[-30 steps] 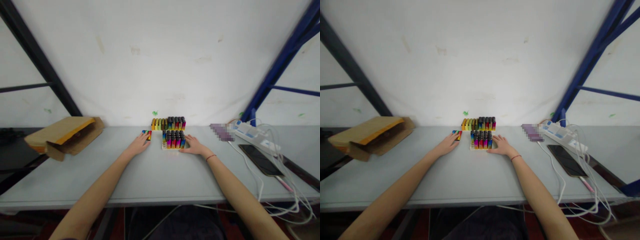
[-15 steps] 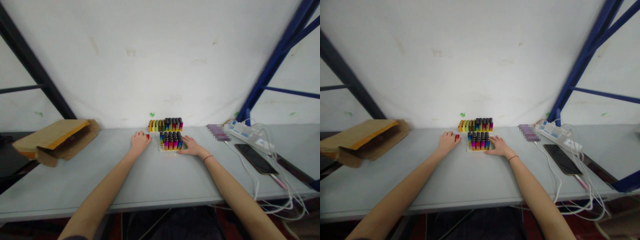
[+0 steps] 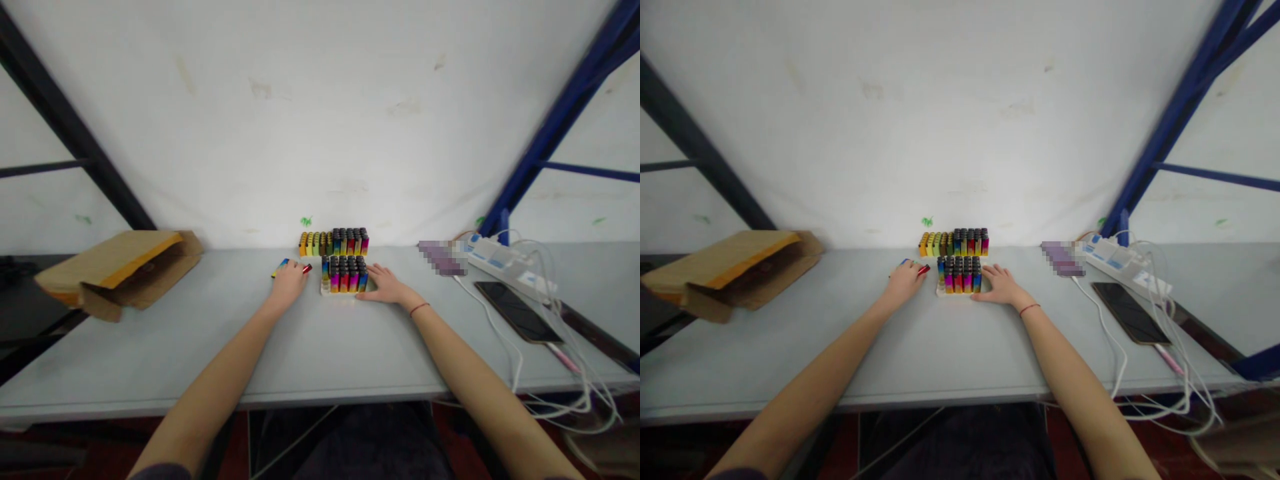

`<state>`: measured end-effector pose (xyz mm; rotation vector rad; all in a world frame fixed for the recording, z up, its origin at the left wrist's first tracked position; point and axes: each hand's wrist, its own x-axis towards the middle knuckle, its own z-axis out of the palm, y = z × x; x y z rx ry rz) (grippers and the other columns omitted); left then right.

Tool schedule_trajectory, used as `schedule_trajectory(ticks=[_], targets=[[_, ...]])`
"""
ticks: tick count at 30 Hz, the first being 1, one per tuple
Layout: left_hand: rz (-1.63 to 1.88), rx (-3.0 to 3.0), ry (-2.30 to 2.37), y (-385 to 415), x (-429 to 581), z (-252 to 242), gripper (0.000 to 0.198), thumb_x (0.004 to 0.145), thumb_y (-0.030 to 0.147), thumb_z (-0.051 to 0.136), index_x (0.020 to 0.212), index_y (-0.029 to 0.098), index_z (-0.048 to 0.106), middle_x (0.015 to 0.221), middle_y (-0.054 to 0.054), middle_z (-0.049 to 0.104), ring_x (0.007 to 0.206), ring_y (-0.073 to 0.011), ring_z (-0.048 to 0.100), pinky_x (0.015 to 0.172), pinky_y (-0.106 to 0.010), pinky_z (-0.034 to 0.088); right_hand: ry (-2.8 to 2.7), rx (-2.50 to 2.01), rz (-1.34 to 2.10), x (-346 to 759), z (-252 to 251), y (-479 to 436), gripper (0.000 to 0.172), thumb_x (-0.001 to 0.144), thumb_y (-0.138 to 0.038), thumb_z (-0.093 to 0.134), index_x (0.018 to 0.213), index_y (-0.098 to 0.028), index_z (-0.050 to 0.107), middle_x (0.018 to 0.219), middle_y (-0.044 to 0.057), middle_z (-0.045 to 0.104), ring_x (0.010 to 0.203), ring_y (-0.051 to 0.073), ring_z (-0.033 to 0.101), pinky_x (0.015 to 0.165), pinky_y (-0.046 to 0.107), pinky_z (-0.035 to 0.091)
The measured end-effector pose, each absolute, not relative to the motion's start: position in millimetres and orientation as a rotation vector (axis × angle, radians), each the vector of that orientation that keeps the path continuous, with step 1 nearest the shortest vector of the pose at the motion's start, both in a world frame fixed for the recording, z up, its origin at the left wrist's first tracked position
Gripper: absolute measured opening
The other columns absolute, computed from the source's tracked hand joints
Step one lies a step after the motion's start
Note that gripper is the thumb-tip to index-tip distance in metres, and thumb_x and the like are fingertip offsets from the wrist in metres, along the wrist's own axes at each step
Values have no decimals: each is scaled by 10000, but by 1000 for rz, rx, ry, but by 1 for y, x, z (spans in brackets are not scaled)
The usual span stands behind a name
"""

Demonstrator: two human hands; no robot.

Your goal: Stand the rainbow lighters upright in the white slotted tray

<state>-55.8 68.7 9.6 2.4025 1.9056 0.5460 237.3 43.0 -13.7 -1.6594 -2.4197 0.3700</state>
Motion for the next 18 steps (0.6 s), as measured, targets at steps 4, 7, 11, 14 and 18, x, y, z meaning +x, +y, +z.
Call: schedule_trajectory(ticks=[4, 7, 11, 14, 18], targets=[[1107, 1741, 1658, 79, -55, 10, 103, 930, 300, 547, 956, 201, 532, 868, -89, 699, 849, -237, 684, 812, -349, 499, -2420, -1659, 367, 237, -14, 43, 1064, 741, -855, 537, 1560, -199, 363, 1626, 129, 328, 1504, 434, 213, 1212, 614, 188], [1255, 1239, 1307, 80, -51, 13, 156, 893, 322, 584, 899, 227, 460, 688, 27, 615, 629, -156, 647, 700, -302, 528, -2412, -1661, 362, 237, -14, 42, 1058, 739, -858, 537, 1560, -213, 363, 1622, 124, 338, 1502, 433, 219, 1212, 617, 190], [1271, 981, 1083, 72, -46, 18, 174, 846, 341, 599, 933, 236, 491, 616, 93, 507, 469, -82, 519, 531, -208, 475, -2423, -1654, 356, 237, -14, 42, 1052, 739, -856, 539, 1552, -208, 379, 1618, 126, 347, 1501, 426, 227, 1218, 589, 197], [1260, 878, 1022, 70, -45, 19, 240, 887, 461, 518, 898, 221, 516, 554, 94, 455, 381, -68, 387, 403, -173, 334, -2422, -1656, 359, 237, -14, 43, 1045, 739, -859, 535, 1549, -216, 386, 1621, 118, 344, 1502, 426, 226, 1219, 591, 193], [1344, 817, 966, 71, -41, 15, 500, 910, 644, 410, 659, 213, 438, 461, 76, 379, 373, -76, 378, 440, -203, 401, -2408, -1652, 369, 238, -17, 44, 1058, 738, -852, 542, 1557, -205, 370, 1626, 127, 330, 1500, 446, 213, 1210, 618, 187]])
